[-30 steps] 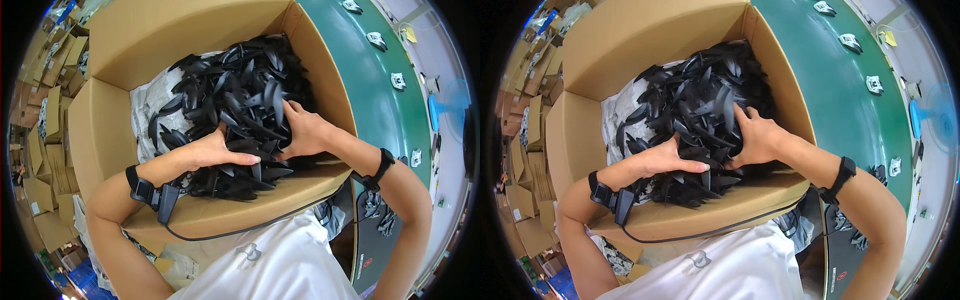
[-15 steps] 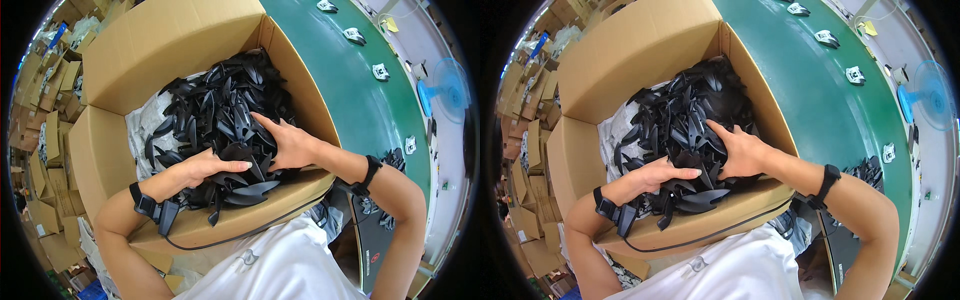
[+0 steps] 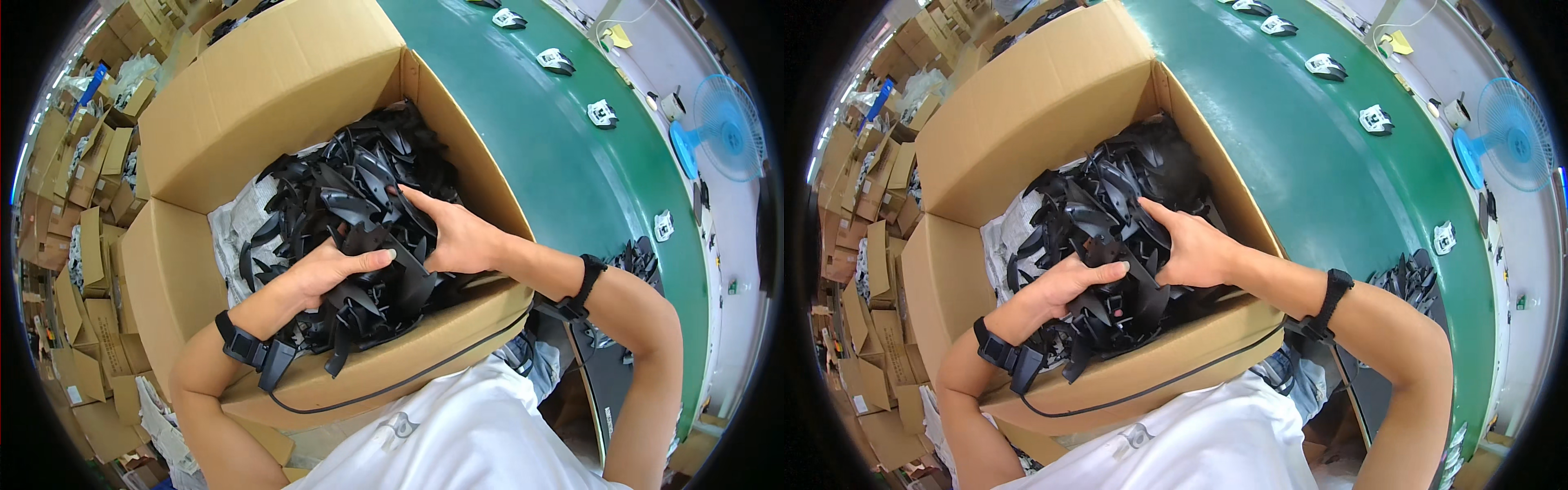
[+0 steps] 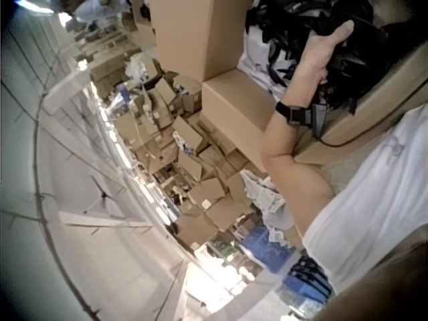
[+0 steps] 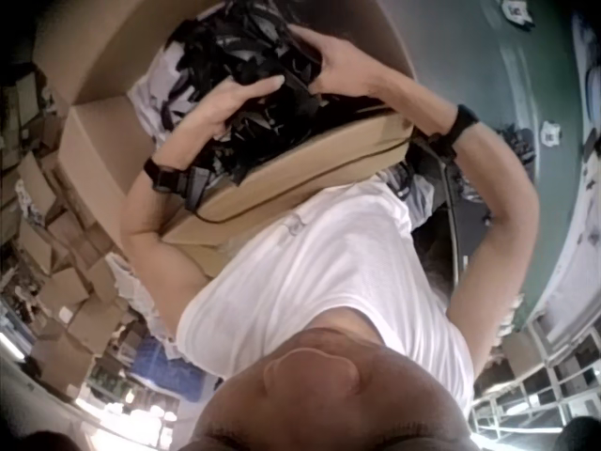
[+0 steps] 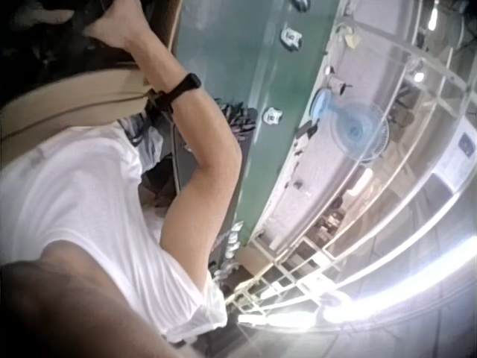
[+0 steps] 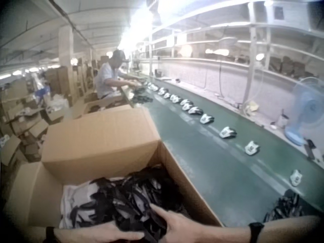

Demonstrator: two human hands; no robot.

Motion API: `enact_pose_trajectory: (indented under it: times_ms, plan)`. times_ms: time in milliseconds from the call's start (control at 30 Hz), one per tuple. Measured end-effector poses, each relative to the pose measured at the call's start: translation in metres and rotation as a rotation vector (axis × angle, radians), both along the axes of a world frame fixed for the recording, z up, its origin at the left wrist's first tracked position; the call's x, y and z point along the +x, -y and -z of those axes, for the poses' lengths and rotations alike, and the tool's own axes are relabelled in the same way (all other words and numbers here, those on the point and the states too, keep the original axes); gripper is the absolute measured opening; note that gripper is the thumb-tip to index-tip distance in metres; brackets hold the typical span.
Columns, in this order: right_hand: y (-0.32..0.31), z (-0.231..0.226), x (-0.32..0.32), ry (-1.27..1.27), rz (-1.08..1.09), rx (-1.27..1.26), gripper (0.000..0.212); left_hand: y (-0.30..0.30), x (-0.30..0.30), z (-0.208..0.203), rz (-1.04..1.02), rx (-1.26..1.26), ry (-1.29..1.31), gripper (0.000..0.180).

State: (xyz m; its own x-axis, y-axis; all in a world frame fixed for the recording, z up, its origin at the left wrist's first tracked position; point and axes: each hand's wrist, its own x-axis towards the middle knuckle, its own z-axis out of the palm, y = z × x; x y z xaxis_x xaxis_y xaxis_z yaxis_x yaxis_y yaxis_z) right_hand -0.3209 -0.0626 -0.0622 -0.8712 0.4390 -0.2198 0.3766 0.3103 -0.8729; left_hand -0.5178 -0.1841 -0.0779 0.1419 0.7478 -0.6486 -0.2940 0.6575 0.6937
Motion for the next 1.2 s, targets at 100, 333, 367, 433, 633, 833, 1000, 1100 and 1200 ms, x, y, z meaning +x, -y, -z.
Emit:
enact_pose_trajectory:
  times_ms: [100, 333, 367, 433, 633, 833, 1000, 1100, 1200]
  plan:
    - [0.004, -0.017, -0.003, -0.027, 0.016, 0.028, 0.098, -0.002, -0.003, -0.015, 0.010, 0.084, -0.094, 0.069]
    - [-0.012, -0.053, -0.018, -0.273, 0.016, 0.323, 0.096, -0.010, -0.010, -0.083, -0.084, 0.261, -0.238, 0.073]
    - [-0.015, -0.060, -0.021, -0.320, 0.007, 0.334, 0.094, -0.013, -0.017, -0.086, -0.079, 0.271, -0.241, 0.070]
    - [-0.021, -0.072, -0.023, -0.366, 0.008, 0.339, 0.093, -0.019, -0.019, -0.101, -0.072, 0.297, -0.251, 0.065]
    - [-0.031, -0.104, -0.008, -0.345, 0.087, 0.479, 0.091, -0.038, -0.003, -0.136, -0.022, 0.422, -0.295, 0.063]
    - [-0.042, -0.134, 0.050, -0.374, 0.178, 0.499, 0.089, -0.067, 0.041, -0.168, 0.123, 0.552, -0.355, 0.054]
    - [-0.038, -0.150, 0.121, -0.314, 0.368, 0.590, 0.088, -0.102, 0.095, -0.181, 0.331, 0.548, -0.353, 0.050]
    - [-0.028, -0.151, 0.175, -0.297, 0.494, 0.637, 0.089, -0.122, 0.148, -0.181, 0.400, 0.472, -0.414, 0.052]
    - [-0.006, -0.151, 0.225, -0.261, 0.622, 0.695, 0.089, -0.131, 0.196, -0.174, 0.477, 0.724, -0.256, 0.056]
